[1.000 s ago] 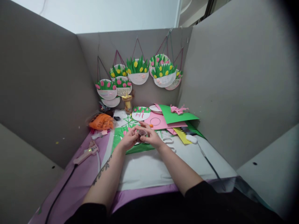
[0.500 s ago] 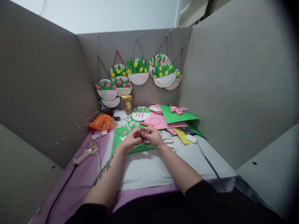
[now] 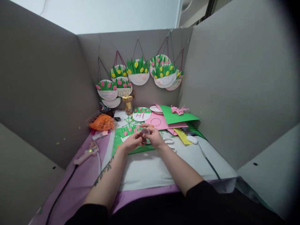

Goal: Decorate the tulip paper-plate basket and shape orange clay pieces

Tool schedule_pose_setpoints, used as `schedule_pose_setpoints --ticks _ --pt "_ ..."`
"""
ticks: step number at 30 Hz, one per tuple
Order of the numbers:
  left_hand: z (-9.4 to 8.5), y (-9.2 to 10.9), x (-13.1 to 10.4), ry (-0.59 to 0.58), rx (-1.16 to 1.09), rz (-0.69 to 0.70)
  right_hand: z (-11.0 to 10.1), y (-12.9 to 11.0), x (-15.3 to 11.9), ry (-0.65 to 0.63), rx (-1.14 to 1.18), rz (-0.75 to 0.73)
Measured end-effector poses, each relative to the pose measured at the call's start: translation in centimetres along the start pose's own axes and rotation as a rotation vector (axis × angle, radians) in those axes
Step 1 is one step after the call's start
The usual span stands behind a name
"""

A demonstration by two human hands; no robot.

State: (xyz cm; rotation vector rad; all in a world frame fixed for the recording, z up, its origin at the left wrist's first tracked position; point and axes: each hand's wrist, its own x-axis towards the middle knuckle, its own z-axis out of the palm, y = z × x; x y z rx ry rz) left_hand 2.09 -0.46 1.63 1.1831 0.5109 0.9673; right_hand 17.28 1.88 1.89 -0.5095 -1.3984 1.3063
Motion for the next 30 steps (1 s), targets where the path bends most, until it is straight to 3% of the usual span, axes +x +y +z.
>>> schedule_pose_setpoints --ticks 3,8,11,18,22,24,30 --pt "0.3 0.1 0.2 0.043 0.009 0.032 0.1 0.0 0.2 0.048 -0.007 -0.016" --pt "0.4 0.4 -0.1 -0.057 -0.069 -0.011 0.1 -1.4 -0.2 -0.242 0.099 0.019" --pt "0.4 0.3 -0.4 -0.103 -0.094 -0.055 0.1 -1.8 -0.5 -0.29 0.119 0.064" --pt "0.7 -0.1 -0.2 -0.1 -0.099 -0.154 0.9 -0.5 -0.4 -0.133 0.08 -0.081" --pt "0.8 -0.3 0.1 -0.036 -0.053 -0.148 1.1 0.1 -0.4 0.032 0.01 -0.044" --pt "0.7 -0.3 0.0 -0.015 -0.049 -0.142 1.1 0.1 -0.5 0.049 0.007 -0.012" --pt "0.0 0.3 -0.4 -0.033 -0.138 -0.189 0.5 -1.0 -0.5 -0.313 0.107 0.021"
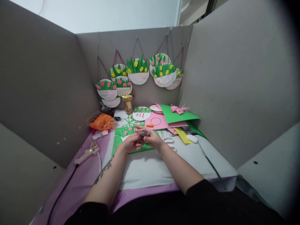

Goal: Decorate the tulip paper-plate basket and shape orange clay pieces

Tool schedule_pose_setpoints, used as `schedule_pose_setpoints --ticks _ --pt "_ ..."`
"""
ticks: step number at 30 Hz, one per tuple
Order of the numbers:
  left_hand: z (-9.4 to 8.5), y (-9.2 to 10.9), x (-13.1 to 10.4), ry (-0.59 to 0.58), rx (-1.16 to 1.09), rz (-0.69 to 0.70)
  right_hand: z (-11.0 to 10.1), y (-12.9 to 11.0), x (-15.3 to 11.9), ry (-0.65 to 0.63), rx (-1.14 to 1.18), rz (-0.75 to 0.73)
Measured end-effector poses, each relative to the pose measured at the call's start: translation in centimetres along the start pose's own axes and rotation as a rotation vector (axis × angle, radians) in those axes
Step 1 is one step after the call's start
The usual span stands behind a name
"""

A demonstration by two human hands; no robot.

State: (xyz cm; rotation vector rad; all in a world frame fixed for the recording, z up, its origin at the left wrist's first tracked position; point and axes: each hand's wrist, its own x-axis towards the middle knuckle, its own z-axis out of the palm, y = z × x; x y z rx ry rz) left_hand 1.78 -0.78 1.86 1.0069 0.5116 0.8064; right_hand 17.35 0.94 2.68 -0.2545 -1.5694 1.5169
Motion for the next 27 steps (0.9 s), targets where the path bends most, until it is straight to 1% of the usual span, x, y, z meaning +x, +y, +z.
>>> schedule_pose_setpoints --ticks 2,4,6,8,10,11,15,17,19,22,25,27 --pt "-0.2 0.0 0.0 0.002 0.018 -0.031 -0.1 0.0 0.0 -0.005 0.01 0.02" --pt "-0.3 -0.1 0.3 0.029 0.02 -0.023 -0.3 0.4 0.0 0.05 -0.001 0.058" --pt "-0.4 -0.3 0.7 0.058 0.001 0.042 -0.4 0.9 0.2 0.135 -0.012 0.074" --pt "-0.4 -0.4 1.0 0.072 0.009 0.144 -0.5 1.2 0.4 0.219 -0.012 0.05" --pt "-0.4 -0.4 1.1 0.072 0.051 0.207 -0.5 1.2 0.5 0.238 0.0 0.023" --pt "-0.3 -0.4 1.1 0.069 0.075 0.214 -0.5 1.1 0.5 0.213 0.01 0.02" --pt "-0.2 -0.5 0.8 0.01 0.089 0.151 -0.3 0.4 0.2 0.047 0.1 0.054" --pt "-0.1 -0.6 0.7 -0.014 0.062 0.128 -0.2 0.3 0.1 0.009 0.156 0.042" --pt "-0.1 -0.8 0.7 -0.011 0.033 0.112 -0.1 0.4 0.0 -0.006 0.191 0.035" --pt "0.1 -1.1 0.9 0.008 0.005 0.069 0.0 0.6 0.0 0.03 0.181 0.008" --pt "0.4 -1.1 1.0 -0.005 -0.01 0.02 -0.1 0.7 0.1 0.133 0.121 -0.052" --pt "0.5 -1.1 1.1 -0.007 -0.011 0.033 -0.1 0.6 0.2 0.193 0.091 -0.037"
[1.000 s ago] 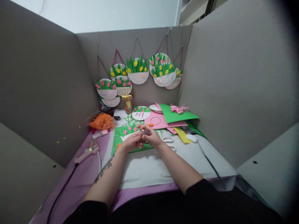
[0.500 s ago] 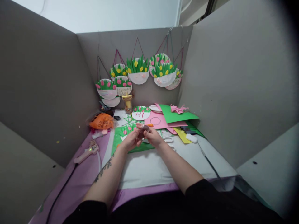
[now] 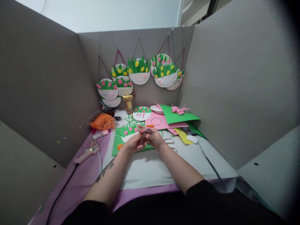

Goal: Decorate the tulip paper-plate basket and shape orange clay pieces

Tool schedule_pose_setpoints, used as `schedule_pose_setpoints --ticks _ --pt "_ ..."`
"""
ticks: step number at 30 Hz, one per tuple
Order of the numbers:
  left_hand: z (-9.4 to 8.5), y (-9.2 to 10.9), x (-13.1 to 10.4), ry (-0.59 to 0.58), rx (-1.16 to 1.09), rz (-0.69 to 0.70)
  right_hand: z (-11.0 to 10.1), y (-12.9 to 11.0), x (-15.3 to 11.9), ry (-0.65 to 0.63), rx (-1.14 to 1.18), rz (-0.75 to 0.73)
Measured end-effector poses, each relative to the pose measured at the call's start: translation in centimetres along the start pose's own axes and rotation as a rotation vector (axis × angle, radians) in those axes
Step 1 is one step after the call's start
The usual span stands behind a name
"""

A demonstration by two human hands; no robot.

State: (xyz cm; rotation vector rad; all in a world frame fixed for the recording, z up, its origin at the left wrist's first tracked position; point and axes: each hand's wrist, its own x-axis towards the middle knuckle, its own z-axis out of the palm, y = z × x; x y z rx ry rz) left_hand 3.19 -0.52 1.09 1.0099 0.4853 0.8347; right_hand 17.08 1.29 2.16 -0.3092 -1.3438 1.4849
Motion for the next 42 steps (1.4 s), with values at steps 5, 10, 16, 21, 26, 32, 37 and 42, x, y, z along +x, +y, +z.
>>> schedule_pose_setpoints --ticks 5,10,16,21,26,32,37,42 --pt "0.0 0.4 0.1 0.062 0.05 0.099 -0.3 0.3 0.2 0.051 -0.175 0.071" --pt "-0.7 1.3 0.1 0.413 0.127 0.315 -0.3 -0.1 0.0 0.278 -0.589 -0.244" --pt "-1.1 1.3 0.2 0.503 0.323 0.329 0.0 -1.4 -0.4 0.388 -1.03 -0.584" --pt "-0.8 1.1 0.1 0.488 0.375 0.349 0.2 -1.3 -0.4 0.4 -1.051 -0.593" --pt "-0.6 1.2 0.1 0.557 0.479 0.368 0.0 -0.8 -0.2 0.435 -0.826 -0.445" --pt "-0.7 0.9 0.2 0.563 0.543 0.388 -0.9 0.5 0.6 0.428 -0.442 -0.273" --pt "-0.7 0.9 0.2 0.587 0.646 0.433 -1.1 0.9 0.7 0.424 -0.392 -0.208" --pt "-0.4 1.1 0.0 0.6 0.727 0.495 -1.3 0.4 0.6 0.34 -0.477 -0.177"
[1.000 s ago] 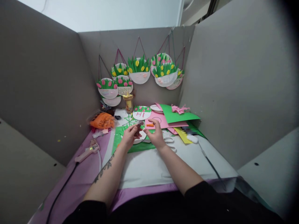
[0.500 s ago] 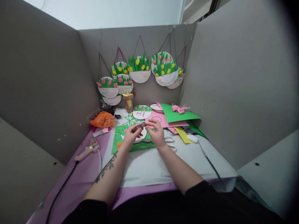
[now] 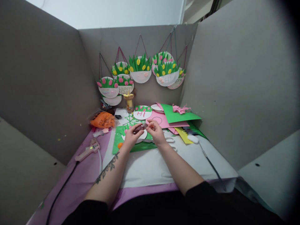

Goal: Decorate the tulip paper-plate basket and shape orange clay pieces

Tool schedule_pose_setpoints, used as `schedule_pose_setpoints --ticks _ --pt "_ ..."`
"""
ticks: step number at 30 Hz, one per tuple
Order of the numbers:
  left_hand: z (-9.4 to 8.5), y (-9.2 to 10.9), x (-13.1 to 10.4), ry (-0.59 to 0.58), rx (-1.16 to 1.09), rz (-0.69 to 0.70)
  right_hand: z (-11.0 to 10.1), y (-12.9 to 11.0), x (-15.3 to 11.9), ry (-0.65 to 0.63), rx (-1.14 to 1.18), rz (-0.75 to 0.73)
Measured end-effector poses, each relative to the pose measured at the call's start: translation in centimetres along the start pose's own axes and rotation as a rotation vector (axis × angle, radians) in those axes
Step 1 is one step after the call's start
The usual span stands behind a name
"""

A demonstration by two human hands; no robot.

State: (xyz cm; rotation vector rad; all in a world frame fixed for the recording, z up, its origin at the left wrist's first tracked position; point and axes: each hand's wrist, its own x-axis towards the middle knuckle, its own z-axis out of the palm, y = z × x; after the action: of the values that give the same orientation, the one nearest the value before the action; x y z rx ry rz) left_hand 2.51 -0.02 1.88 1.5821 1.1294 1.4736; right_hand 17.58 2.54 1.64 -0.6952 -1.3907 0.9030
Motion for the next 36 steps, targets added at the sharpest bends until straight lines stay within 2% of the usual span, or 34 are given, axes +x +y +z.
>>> schedule_pose_setpoints --ticks 4,11,16,23,30,33,36 --pt "0.1 0.4 -0.2 -0.001 0.002 -0.006 -0.2 -0.3 0.0 -0.013 -0.087 -0.023" --pt "1.4 1.9 -1.0 0.064 -0.065 -0.058 0.9 0.4 -0.2 0.128 -0.235 -0.079" --pt "1.5 1.6 -0.9 0.026 -0.146 -0.146 1.4 0.7 -0.3 0.186 -0.286 -0.101" --pt "0.2 0.5 0.1 0.065 -0.287 -0.175 0.6 0.3 0.0 0.008 -0.137 -0.114" --pt "0.0 0.6 0.0 0.006 -0.156 -0.102 -0.2 -0.6 0.1 -0.063 -0.193 -0.134" --pt "0.3 0.6 -0.3 -0.025 -0.127 -0.102 0.0 -1.1 -0.1 -0.006 -0.267 -0.15" --pt "0.9 0.8 -0.7 -0.035 -0.128 -0.121 0.5 -1.1 -0.4 0.116 -0.396 -0.252"
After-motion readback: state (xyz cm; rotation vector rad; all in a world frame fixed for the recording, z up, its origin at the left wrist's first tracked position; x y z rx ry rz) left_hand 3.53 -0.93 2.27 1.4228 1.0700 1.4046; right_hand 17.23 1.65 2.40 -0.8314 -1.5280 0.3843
